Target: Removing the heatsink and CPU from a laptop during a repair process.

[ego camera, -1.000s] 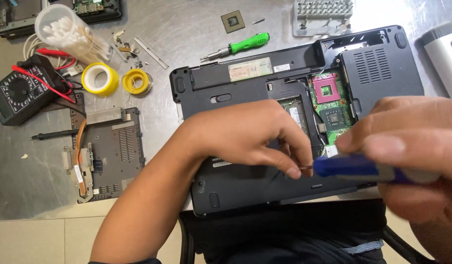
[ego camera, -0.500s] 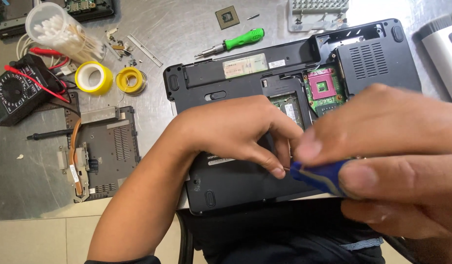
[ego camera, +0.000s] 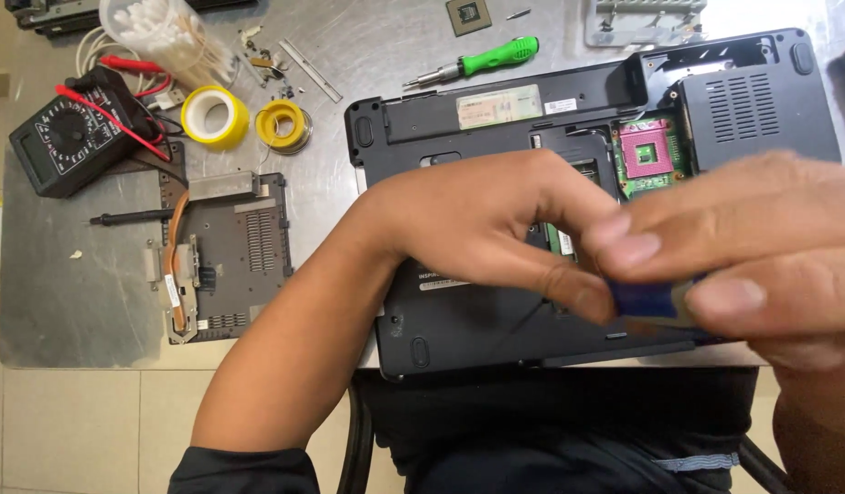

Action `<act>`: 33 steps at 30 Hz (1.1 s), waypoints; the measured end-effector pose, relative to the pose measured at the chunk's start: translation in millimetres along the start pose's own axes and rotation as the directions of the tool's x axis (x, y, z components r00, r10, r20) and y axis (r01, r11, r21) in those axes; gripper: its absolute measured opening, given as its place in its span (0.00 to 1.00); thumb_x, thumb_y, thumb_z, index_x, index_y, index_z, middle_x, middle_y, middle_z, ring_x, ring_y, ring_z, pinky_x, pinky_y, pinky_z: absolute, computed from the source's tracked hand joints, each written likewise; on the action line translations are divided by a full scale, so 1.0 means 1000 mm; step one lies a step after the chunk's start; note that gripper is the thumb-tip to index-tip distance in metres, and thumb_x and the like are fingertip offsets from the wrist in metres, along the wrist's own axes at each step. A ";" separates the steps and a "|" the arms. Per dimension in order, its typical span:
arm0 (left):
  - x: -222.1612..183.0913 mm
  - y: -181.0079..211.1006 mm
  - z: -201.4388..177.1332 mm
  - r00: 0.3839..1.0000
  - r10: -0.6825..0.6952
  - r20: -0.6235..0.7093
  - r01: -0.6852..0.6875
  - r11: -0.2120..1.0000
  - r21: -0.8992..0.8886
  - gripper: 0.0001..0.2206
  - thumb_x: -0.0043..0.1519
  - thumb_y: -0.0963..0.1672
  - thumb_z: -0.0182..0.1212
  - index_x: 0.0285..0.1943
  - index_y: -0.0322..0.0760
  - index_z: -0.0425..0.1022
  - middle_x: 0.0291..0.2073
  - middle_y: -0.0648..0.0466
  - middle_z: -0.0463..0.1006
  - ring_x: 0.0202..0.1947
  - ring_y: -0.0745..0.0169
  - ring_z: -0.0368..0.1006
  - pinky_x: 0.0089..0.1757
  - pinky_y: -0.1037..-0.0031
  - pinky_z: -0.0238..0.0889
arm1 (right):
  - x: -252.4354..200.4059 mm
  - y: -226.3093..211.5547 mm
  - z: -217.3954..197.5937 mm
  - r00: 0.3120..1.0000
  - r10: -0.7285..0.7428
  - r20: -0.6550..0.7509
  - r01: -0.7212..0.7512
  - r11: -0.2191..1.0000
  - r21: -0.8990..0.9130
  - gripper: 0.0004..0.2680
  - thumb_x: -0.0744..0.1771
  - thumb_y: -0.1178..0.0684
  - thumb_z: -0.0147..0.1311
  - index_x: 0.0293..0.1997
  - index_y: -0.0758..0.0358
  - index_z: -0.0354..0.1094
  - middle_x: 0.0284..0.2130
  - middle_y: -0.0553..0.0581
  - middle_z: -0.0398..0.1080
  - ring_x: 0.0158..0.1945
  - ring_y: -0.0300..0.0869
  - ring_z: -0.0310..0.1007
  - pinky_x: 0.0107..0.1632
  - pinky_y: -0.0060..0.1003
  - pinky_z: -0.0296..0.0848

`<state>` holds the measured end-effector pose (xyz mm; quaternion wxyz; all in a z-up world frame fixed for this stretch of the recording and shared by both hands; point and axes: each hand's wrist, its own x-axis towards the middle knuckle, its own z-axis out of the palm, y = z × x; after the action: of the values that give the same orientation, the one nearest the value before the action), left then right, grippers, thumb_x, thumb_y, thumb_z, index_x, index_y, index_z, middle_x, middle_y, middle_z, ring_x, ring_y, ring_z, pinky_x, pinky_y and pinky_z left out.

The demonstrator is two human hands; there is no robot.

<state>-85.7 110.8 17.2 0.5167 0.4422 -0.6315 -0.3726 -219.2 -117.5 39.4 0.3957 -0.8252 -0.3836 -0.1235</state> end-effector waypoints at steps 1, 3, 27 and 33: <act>0.001 0.001 0.000 1.000 -0.001 -0.001 0.001 1.000 0.001 0.13 0.69 0.47 0.59 0.55 0.35 0.76 0.46 0.55 0.82 0.51 0.71 0.74 0.53 0.74 0.71 | 0.001 0.002 0.001 1.000 -0.001 0.000 0.001 1.000 0.001 0.07 0.71 0.50 0.42 0.54 0.45 0.59 0.53 0.48 0.77 0.63 0.44 0.88 0.63 0.29 0.91; 0.001 0.002 0.001 1.000 -0.020 0.001 0.020 0.999 -0.041 0.15 0.65 0.49 0.61 0.54 0.34 0.75 0.44 0.51 0.83 0.46 0.64 0.81 0.52 0.73 0.77 | 0.003 0.006 0.002 0.999 -0.048 -0.015 0.048 0.999 0.004 0.08 0.67 0.42 0.49 0.50 0.40 0.62 0.49 0.45 0.70 0.58 0.40 0.84 0.60 0.28 0.88; -0.002 -0.002 -0.001 0.998 -0.056 -0.020 0.055 0.997 -0.053 0.15 0.63 0.48 0.64 0.54 0.36 0.77 0.45 0.51 0.85 0.48 0.62 0.83 0.54 0.74 0.76 | 0.006 0.019 0.031 0.966 -0.041 -0.253 0.120 0.945 0.305 0.03 0.68 0.42 0.50 0.45 0.32 0.65 0.52 0.43 0.61 0.58 0.40 0.73 0.71 0.41 0.80; 0.003 -0.003 0.005 0.988 -0.121 -0.095 0.126 0.991 0.043 0.15 0.56 0.49 0.72 0.47 0.41 0.77 0.42 0.59 0.82 0.46 0.70 0.77 0.48 0.78 0.68 | 0.020 0.004 0.020 0.986 -0.078 -0.145 0.125 0.927 0.353 0.07 0.77 0.44 0.37 0.52 0.45 0.62 0.44 0.49 0.79 0.48 0.41 0.94 0.57 0.38 0.88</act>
<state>-89.9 107.5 14.3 0.5102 0.5094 -0.5873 -0.3677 -204.6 -93.1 34.2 0.5573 -0.7078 -0.4159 -0.1242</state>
